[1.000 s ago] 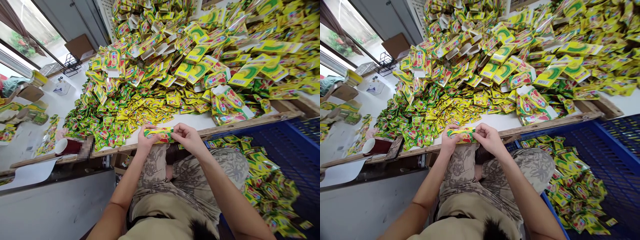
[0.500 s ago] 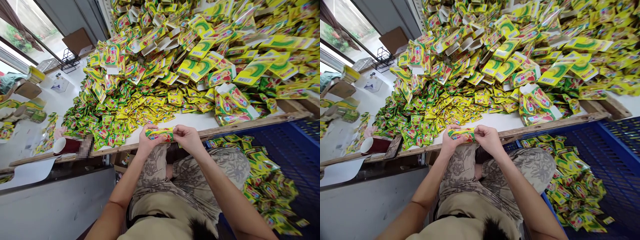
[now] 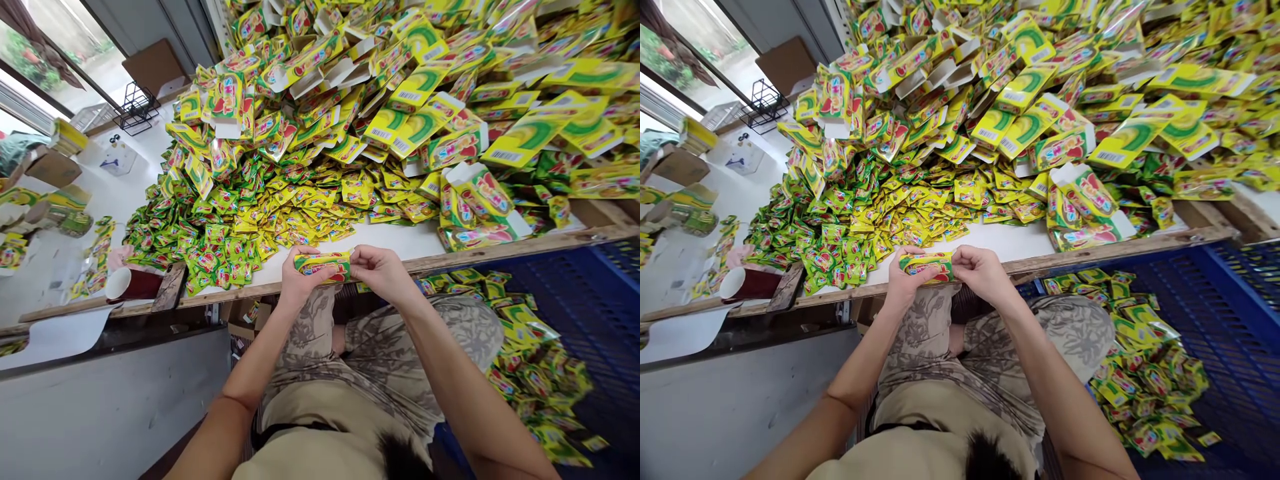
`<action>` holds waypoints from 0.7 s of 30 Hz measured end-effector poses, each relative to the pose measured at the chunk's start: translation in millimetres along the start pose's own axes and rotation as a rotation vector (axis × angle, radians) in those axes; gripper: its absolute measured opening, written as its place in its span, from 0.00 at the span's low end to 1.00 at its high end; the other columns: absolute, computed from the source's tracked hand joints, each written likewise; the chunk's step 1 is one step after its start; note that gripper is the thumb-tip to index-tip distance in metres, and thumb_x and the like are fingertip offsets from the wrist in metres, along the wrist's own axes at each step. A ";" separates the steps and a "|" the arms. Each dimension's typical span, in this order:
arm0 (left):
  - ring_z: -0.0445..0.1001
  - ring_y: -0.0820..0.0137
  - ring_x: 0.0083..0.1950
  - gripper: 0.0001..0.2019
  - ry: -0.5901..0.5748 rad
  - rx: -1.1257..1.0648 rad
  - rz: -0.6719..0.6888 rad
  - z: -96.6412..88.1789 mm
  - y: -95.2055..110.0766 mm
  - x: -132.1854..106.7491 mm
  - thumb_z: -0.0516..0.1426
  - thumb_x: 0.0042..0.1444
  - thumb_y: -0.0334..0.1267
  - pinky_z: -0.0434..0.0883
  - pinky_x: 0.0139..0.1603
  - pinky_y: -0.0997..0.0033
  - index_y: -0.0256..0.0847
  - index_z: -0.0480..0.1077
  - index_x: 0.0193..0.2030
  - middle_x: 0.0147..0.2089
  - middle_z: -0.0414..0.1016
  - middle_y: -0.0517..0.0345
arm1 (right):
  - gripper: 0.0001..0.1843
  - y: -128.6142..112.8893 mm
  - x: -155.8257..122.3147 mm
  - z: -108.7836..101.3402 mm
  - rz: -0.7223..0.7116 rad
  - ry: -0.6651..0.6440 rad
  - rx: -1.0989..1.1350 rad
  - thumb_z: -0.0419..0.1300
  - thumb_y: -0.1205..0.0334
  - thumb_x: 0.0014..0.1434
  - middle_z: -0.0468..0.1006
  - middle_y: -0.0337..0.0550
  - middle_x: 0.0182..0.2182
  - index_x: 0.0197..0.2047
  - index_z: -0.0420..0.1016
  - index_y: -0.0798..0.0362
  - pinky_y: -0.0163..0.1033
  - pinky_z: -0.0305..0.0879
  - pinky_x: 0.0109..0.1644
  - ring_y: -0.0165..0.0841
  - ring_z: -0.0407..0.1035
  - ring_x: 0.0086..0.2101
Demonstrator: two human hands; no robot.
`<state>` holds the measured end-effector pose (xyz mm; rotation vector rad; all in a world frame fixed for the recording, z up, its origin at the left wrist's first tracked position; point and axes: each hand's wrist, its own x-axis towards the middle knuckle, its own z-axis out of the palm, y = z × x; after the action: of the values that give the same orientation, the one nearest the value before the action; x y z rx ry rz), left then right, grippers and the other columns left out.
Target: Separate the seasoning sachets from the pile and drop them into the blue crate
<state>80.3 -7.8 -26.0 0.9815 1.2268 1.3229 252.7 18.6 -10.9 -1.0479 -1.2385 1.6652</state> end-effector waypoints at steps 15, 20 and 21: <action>0.75 0.68 0.44 0.25 -0.083 0.244 0.204 6.0 7.2 26.7 0.72 0.37 0.41 0.71 0.49 0.68 0.40 0.71 0.43 0.43 0.76 0.56 | 0.08 -23.7 10.1 -0.8 -0.505 0.166 -0.723 0.57 0.65 0.58 0.81 0.46 0.35 0.37 0.78 0.49 0.46 0.68 0.46 0.40 0.74 0.38; 0.73 0.69 0.35 0.20 -0.200 0.251 0.128 4.9 -3.3 42.1 0.70 0.41 0.47 0.70 0.39 0.70 0.38 0.72 0.36 0.33 0.76 0.58 | 0.12 -21.7 16.7 -6.0 -0.556 0.255 -0.627 0.57 0.62 0.60 0.80 0.48 0.45 0.46 0.78 0.47 0.49 0.65 0.54 0.42 0.71 0.47; 0.73 0.69 0.35 0.20 -0.173 0.220 0.120 5.3 -6.8 43.8 0.70 0.40 0.47 0.70 0.39 0.70 0.38 0.72 0.36 0.33 0.76 0.58 | 0.14 -16.7 18.9 -7.5 -0.519 0.317 -0.532 0.58 0.59 0.60 0.78 0.48 0.48 0.49 0.76 0.47 0.49 0.65 0.54 0.42 0.70 0.49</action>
<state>80.8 35.8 -35.4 1.3161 1.2129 1.1831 255.3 42.0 1.0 -1.1152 -1.6039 0.7594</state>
